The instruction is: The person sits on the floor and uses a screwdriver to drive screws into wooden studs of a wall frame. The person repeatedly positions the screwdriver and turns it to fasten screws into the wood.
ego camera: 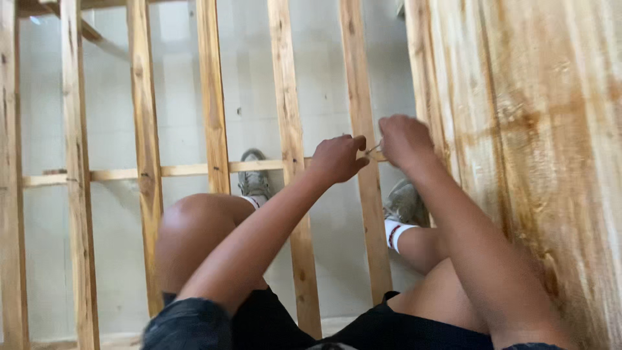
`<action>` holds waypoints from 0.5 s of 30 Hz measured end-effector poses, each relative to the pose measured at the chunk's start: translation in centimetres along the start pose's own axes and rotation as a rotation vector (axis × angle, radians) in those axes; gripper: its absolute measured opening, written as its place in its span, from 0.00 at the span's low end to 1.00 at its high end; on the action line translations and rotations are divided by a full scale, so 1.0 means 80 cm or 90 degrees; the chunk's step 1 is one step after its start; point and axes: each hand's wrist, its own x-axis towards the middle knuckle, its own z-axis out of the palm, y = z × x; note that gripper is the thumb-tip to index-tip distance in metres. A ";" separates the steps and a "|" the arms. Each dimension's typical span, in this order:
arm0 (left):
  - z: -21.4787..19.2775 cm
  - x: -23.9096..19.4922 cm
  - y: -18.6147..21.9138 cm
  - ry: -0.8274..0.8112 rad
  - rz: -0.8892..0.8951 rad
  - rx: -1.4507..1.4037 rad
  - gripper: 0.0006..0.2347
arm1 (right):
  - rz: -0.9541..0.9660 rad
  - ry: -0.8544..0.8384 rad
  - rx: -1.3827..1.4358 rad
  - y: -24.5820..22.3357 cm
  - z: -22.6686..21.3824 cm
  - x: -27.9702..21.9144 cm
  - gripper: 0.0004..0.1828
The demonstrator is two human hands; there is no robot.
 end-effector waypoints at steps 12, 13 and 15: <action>-0.147 -0.095 0.098 0.003 0.224 -0.545 0.09 | 0.198 -0.071 0.250 -0.011 -0.004 -0.069 0.17; -0.150 -0.092 0.088 0.016 0.222 -0.541 0.09 | 0.187 -0.066 0.246 -0.005 0.000 -0.057 0.17; -0.147 -0.092 0.074 0.064 0.111 -0.357 0.07 | 0.077 -0.106 -0.008 0.010 0.015 -0.046 0.08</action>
